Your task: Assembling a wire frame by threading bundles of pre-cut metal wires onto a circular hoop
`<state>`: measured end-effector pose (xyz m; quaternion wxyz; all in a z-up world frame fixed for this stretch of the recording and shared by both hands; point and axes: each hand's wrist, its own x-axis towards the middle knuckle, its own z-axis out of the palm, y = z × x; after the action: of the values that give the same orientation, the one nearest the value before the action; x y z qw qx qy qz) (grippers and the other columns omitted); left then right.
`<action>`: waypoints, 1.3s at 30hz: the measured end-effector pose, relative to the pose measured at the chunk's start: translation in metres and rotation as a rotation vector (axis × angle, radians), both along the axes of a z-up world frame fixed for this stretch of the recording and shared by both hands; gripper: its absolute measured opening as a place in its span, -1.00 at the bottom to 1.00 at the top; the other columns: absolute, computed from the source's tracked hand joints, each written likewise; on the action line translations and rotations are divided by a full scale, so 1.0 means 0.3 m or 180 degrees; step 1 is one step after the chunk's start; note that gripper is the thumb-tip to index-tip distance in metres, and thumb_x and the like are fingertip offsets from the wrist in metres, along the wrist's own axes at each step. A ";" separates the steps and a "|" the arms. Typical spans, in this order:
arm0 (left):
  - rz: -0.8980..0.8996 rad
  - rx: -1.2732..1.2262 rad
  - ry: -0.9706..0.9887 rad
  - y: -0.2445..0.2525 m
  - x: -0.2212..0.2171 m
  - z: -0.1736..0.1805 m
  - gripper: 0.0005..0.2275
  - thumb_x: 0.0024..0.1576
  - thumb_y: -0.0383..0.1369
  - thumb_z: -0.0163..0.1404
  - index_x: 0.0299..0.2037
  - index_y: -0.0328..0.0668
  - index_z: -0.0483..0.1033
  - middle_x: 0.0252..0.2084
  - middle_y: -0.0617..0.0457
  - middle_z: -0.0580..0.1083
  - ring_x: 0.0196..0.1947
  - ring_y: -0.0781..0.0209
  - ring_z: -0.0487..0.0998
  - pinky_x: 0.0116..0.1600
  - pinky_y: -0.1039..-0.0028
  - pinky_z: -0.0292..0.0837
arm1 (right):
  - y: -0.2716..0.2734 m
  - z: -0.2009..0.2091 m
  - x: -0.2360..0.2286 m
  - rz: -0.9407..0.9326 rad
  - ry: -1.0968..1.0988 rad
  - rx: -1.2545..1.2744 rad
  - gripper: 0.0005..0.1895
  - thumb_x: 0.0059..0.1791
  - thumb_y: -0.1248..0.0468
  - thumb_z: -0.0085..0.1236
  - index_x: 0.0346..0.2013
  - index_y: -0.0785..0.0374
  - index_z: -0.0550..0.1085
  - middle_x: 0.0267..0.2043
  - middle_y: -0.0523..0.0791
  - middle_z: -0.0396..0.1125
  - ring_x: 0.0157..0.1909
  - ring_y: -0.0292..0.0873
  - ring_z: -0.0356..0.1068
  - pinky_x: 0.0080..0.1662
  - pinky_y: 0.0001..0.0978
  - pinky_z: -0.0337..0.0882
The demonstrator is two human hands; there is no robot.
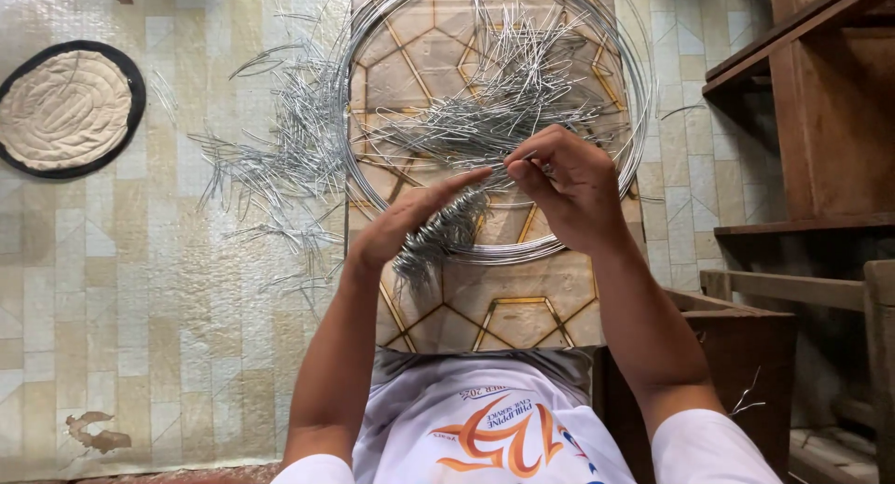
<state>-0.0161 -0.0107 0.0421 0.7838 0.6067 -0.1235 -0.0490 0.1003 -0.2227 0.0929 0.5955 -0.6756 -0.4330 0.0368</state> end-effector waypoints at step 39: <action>0.2574 0.0990 -0.2026 -0.206 -0.312 0.192 -0.39 0.37 -0.03 -0.48 0.14 -0.53 0.43 0.08 -0.32 0.54 0.18 -0.25 0.53 0.47 0.02 0.15 | 0.020 0.186 -0.172 -0.0109 -0.0666 0.0579 -0.87 0.17 0.42 0.01 -0.19 0.52 0.39 -0.39 0.06 0.43 -0.45 -0.10 0.48 -0.30 -0.32 0.53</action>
<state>-0.1095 -0.0725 0.0995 0.5647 0.6997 -0.1028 0.4254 0.0488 -0.2168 0.1488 0.6065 -0.6263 -0.4826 -0.0835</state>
